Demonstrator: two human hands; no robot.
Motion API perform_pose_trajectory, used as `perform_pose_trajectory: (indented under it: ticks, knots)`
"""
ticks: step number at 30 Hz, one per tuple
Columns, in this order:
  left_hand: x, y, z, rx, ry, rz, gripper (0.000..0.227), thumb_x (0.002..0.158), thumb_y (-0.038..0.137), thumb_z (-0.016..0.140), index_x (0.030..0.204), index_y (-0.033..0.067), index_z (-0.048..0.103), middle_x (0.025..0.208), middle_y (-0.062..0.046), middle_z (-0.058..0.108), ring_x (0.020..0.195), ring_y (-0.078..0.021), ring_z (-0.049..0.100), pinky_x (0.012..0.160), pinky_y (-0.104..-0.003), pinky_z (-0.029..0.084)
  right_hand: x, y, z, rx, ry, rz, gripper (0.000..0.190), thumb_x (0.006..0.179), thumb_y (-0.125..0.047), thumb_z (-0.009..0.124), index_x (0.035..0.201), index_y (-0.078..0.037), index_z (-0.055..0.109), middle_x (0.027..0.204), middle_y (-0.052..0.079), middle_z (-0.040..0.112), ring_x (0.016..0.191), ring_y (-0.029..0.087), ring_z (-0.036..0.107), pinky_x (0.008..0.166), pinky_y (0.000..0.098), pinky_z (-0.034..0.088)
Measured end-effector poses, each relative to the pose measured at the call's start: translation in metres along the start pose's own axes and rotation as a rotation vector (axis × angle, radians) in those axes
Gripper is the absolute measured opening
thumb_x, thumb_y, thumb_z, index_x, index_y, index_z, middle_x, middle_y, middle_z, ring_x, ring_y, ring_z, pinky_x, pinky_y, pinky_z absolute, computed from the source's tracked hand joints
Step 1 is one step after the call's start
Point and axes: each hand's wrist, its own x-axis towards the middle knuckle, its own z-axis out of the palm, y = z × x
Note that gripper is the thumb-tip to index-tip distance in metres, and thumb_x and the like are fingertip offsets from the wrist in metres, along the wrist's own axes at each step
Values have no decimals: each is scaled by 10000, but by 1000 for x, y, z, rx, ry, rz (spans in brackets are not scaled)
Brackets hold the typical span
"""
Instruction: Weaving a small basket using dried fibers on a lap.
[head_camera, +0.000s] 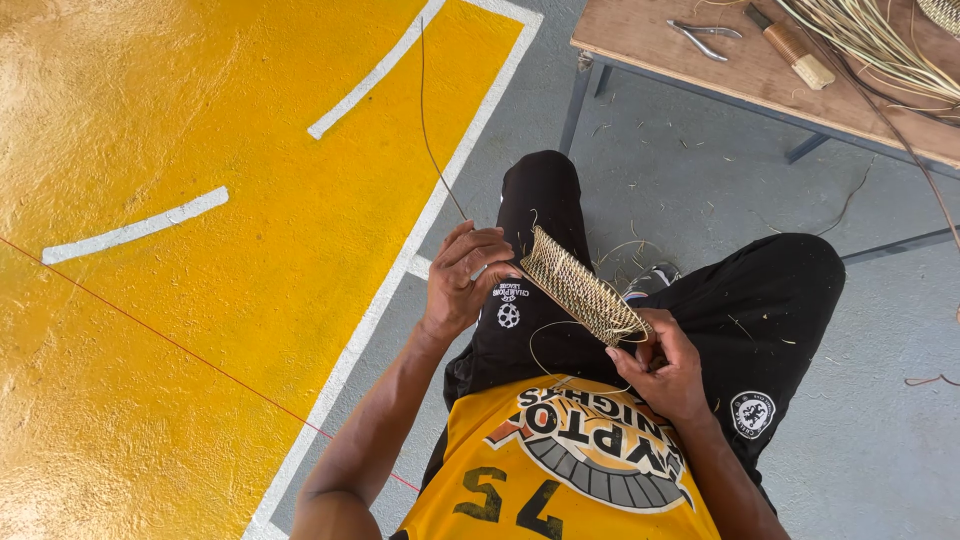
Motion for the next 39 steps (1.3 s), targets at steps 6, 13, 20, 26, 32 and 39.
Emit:
perform_pose_trajectory:
  ticks: [6,13,20,26,32,39]
  knots:
    - [-5,-3,8,-108,4,-29,186,813,230,786,980,161,742,1082,34,745,1216,-187,682,1209,-488,419,3,-6,0,-30,-5,-18,461,798,18,785,1212,-3,583,982,10,619,602,-21,460,495,163,401]
    - [-13,-9,19,-191,18,-66,169,835,223,775,985,153,742,1079,22,753,1217,-206,688,1204,-489,420,2,-5,0,-12,-9,1,457,816,22,783,1230,-11,594,931,-3,600,617,-18,452,518,165,398]
    - [-11,-4,32,-309,57,-136,186,877,230,768,1028,125,736,1070,14,746,1200,-217,694,1144,-456,489,2,-2,-2,-22,3,-9,457,816,19,786,1228,-10,590,962,4,625,629,-16,450,534,171,403]
    - [8,1,49,-257,102,-119,175,905,241,761,1041,133,749,1083,-7,756,1164,-209,708,1099,-457,508,11,-5,-4,-33,81,56,521,835,11,775,1285,13,513,955,32,672,592,-10,462,509,169,400]
    - [40,4,57,-152,80,1,165,961,201,734,1120,166,760,1098,10,756,1079,-177,715,1130,-473,454,26,-5,-10,86,170,29,566,898,-10,747,1379,15,448,1070,74,677,654,-1,472,574,161,423]
    - [67,14,54,-18,20,128,203,913,216,776,1112,178,764,1047,19,742,946,-160,669,987,-406,482,30,-10,-12,267,238,153,568,919,-43,727,1405,6,437,1120,118,670,706,26,556,493,174,448]
